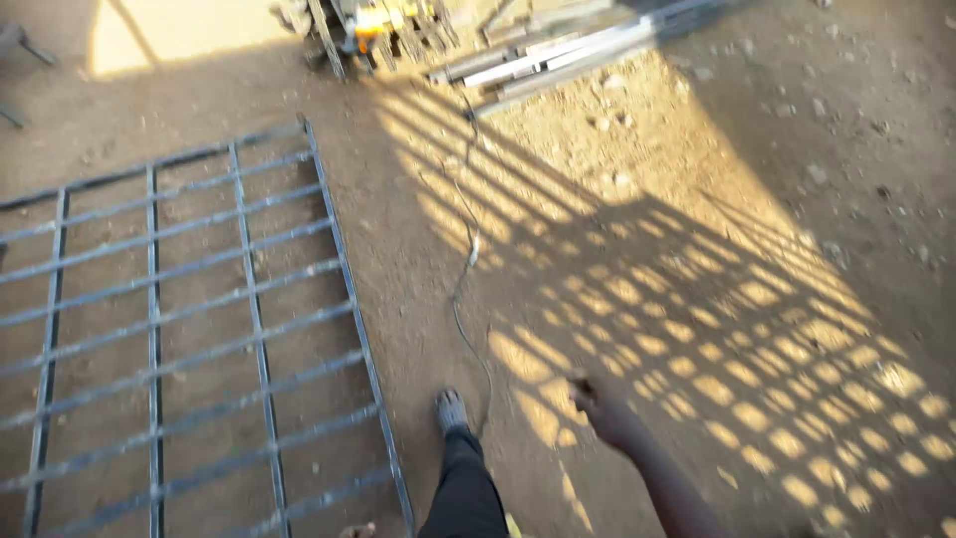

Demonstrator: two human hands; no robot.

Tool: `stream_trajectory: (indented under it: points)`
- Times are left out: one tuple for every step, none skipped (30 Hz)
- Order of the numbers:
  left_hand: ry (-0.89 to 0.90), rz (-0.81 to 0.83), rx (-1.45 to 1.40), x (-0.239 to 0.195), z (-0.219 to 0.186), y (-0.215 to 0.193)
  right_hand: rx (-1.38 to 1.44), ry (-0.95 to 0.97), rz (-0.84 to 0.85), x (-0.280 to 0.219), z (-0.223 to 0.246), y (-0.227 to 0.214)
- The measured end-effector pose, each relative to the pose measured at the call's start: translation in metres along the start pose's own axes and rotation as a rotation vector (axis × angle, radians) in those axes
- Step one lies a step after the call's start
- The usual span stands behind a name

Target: Stripping insulation from electrical wires using pliers and twisting them together to create a connection

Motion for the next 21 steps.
stream_trajectory:
  points:
    - [0.007, -0.005, -0.014, 0.043, -0.049, 0.032, -0.002, -0.016, 0.001, 0.028, 0.021, -0.002]
    - [-0.184, 0.084, 0.024, 0.073, -0.081, 0.038, -0.107, 0.125, 0.086, 0.041, 0.038, 0.010]
    - [-0.376, 0.174, 0.055, 0.099, -0.112, 0.043, -0.216, 0.263, 0.170, 0.050, 0.054, 0.018]
    - [-0.377, 0.158, 0.057, 0.120, -0.154, 0.041, -0.208, 0.259, 0.183, 0.072, 0.065, 0.023]
    - [-0.275, 0.176, 0.063, 0.136, -0.196, 0.040, -0.202, 0.329, 0.152, 0.092, 0.076, 0.024]
    - [-0.172, 0.219, 0.077, 0.151, -0.241, 0.051, -0.201, 0.413, 0.100, 0.107, 0.085, 0.015]
    - [-0.172, 0.228, 0.085, 0.146, -0.304, 0.043, -0.198, 0.423, 0.092, 0.117, 0.112, 0.008]
    - [-0.199, 0.217, 0.121, 0.144, -0.367, 0.038, -0.060, 0.558, 0.043, 0.133, 0.138, 0.001]
    - [-0.225, 0.205, 0.157, 0.144, -0.428, 0.034, 0.082, 0.689, -0.007, 0.148, 0.161, -0.004]
    - [-0.228, 0.202, 0.156, 0.172, -0.437, 0.045, 0.080, 0.689, -0.002, 0.168, 0.157, -0.008]
    - [-0.193, 0.215, -0.020, 0.201, -0.446, 0.057, 0.037, 0.691, -0.048, 0.189, 0.150, -0.011]
    - [-0.160, 0.225, -0.195, 0.228, -0.451, 0.068, -0.008, 0.695, -0.092, 0.207, 0.141, -0.014]
    - [-0.166, 0.221, -0.195, 0.241, -0.462, 0.074, -0.012, 0.698, -0.086, 0.227, 0.130, -0.010]
    - [-0.168, 0.201, -0.109, 0.254, -0.474, 0.084, 0.006, 0.728, -0.098, 0.249, 0.118, -0.010]
    - [-0.170, 0.182, -0.024, 0.267, -0.487, 0.094, 0.023, 0.759, -0.111, 0.271, 0.106, -0.009]
    - [-0.178, 0.179, -0.028, 0.287, -0.478, 0.109, 0.014, 0.759, -0.105, 0.294, 0.090, -0.006]
    - [-0.211, 0.159, -0.059, 0.307, -0.468, 0.125, 0.071, 0.805, -0.078, 0.317, 0.073, -0.002]
    - [-0.243, 0.135, -0.094, 0.327, -0.454, 0.141, 0.127, 0.847, -0.047, 0.341, 0.053, 0.002]
    - [-0.251, 0.128, -0.102, 0.346, -0.448, 0.152, 0.117, 0.845, -0.038, 0.377, 0.044, 0.008]
    - [-0.315, 0.131, -0.051, 0.360, -0.439, 0.161, 0.191, 0.884, -0.016, 0.406, 0.035, 0.015]
    - [-0.380, 0.135, -0.002, 0.374, -0.432, 0.170, 0.265, 0.923, 0.005, 0.437, 0.027, 0.020]
Point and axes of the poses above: each hand's wrist, its own x-axis towards the middle knuckle, its own y-axis out of the palm, z = x × y, the point moved 1 cm from there along x, towards the middle knuckle, and after that the axes turned 7 degrees about -z, right-handed, at the moved point
